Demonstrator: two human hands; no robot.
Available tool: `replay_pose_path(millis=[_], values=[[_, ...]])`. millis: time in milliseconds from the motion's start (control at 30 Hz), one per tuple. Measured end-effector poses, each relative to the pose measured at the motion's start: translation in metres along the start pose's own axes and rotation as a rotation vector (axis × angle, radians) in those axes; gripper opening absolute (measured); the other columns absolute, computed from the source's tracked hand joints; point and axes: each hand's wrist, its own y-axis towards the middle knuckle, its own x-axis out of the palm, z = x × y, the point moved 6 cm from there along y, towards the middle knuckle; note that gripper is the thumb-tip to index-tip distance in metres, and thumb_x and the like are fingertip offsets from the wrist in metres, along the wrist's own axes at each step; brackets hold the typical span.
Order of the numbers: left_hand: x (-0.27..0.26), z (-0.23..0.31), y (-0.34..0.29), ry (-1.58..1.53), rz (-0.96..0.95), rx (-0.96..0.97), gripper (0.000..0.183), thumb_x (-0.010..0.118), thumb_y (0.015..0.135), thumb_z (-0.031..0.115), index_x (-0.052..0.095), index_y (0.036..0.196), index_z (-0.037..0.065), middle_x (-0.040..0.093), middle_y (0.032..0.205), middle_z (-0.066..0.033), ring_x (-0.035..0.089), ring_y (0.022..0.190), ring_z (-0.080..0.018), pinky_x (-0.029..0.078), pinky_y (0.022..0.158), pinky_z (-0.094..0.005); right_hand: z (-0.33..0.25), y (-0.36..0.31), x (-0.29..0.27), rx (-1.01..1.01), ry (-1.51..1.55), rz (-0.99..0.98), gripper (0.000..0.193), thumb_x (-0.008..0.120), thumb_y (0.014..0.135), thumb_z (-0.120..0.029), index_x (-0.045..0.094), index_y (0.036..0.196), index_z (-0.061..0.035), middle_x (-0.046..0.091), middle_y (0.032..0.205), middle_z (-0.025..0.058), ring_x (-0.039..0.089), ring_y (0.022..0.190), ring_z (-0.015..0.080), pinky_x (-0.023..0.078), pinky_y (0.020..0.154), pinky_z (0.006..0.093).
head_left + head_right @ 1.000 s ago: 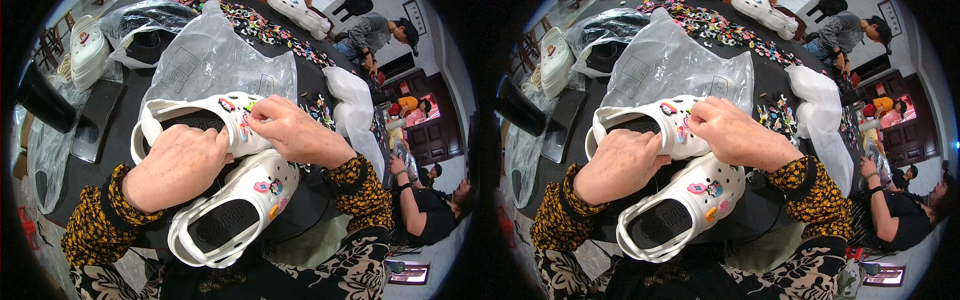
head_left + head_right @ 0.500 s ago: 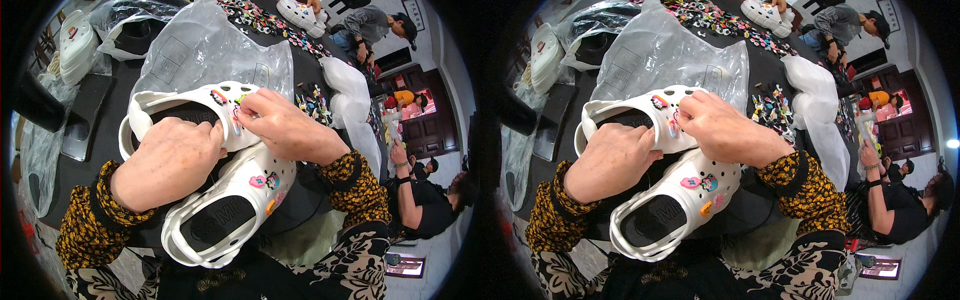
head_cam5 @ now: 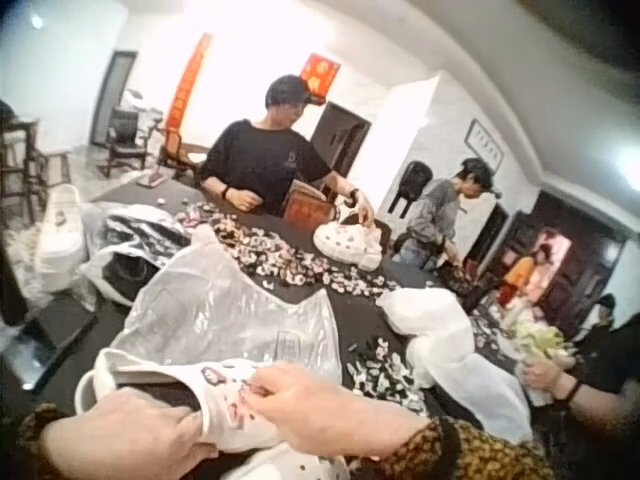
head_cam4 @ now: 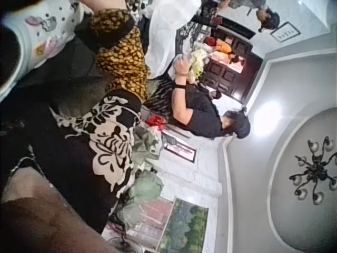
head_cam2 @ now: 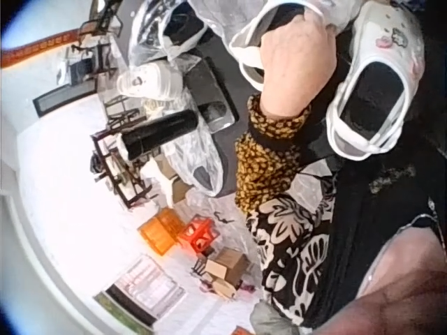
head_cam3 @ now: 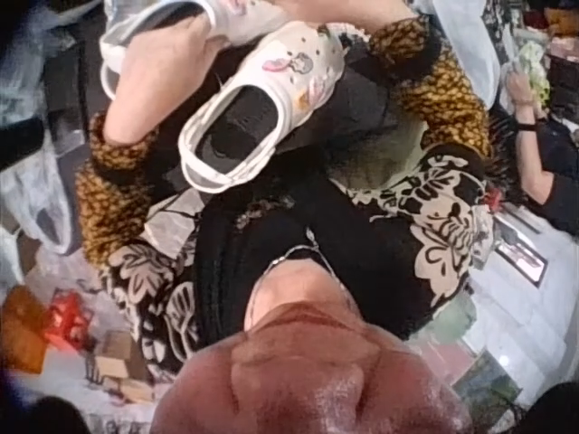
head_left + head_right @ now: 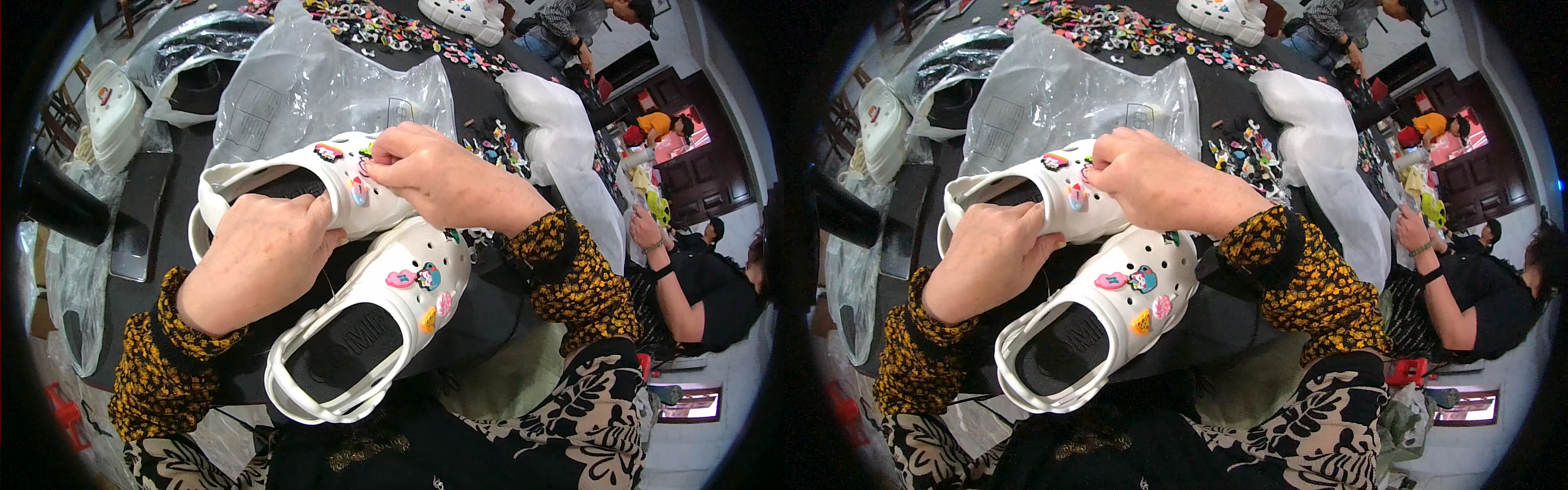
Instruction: Decorating white clog-style shoes with small colorful charms.
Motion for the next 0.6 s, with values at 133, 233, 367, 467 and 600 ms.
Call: replay_pose_path(millis=[133, 233, 367, 467, 600], values=[[-0.001, -0.002, -0.003, -0.012, 0.022, -0.013, 0.021, 0.069, 0.080, 0.016, 0.057, 0.080, -0.001, 0.062, 0.071, -0.0165, 0.062, 0.065, -0.0363, 0.048, 0.056, -0.0434, 0.021, 0.002, -0.006, 0.209, 0.355, 0.052, 0.013, 0.063, 0.085, -0.003, 0.068, 0.094, 0.0036, 0.064, 0.093, 0.0126, 0.062, 0.083, 0.0205, 0.049, 0.073, 0.0296], [-0.005, 0.002, -0.002, 0.005, 0.036, -0.006, 0.021, 0.068, 0.081, 0.017, 0.057, 0.080, -0.001, 0.062, 0.071, -0.0165, 0.062, 0.065, -0.0359, 0.048, 0.056, -0.0430, 0.024, 0.006, -0.008, 0.311, 0.448, 0.110, 0.012, 0.064, 0.084, -0.005, 0.068, 0.090, 0.0046, 0.066, 0.082, 0.0091, 0.062, 0.070, 0.0117, 0.049, 0.064, 0.0258], [-0.006, 0.002, -0.003, 0.017, 0.060, -0.001, 0.022, 0.069, 0.081, 0.018, 0.057, 0.079, -0.001, 0.062, 0.069, -0.0159, 0.062, 0.063, -0.0348, 0.048, 0.055, -0.0425, 0.027, 0.009, -0.007, 0.431, 0.485, 0.096, 0.013, 0.063, 0.083, -0.005, 0.067, 0.091, 0.0051, 0.066, 0.074, 0.0070, 0.061, 0.067, 0.0092, 0.048, 0.062, 0.0253], [-0.006, 0.001, -0.003, 0.022, 0.064, 0.001, 0.022, 0.069, 0.081, 0.019, 0.057, 0.080, 0.000, 0.062, 0.068, -0.0155, 0.062, 0.063, -0.0341, 0.048, 0.055, -0.0420, 0.025, 0.010, -0.008, 0.456, 0.460, 0.076, 0.014, 0.062, 0.084, -0.006, 0.066, 0.092, 0.0046, 0.067, 0.078, 0.0099, 0.063, 0.070, 0.0134, 0.050, 0.064, 0.0275], [-0.006, 0.000, -0.003, 0.027, 0.030, -0.019, 0.022, 0.068, 0.081, 0.019, 0.057, 0.081, 0.000, 0.062, 0.068, -0.0152, 0.062, 0.063, -0.0335, 0.048, 0.054, -0.0417, 0.020, 0.011, -0.014, 0.264, 0.270, 0.180, 0.014, 0.060, 0.084, -0.006, 0.066, 0.093, 0.0038, 0.067, 0.083, 0.0137, 0.066, 0.074, 0.0201, 0.051, 0.067, 0.0304]])
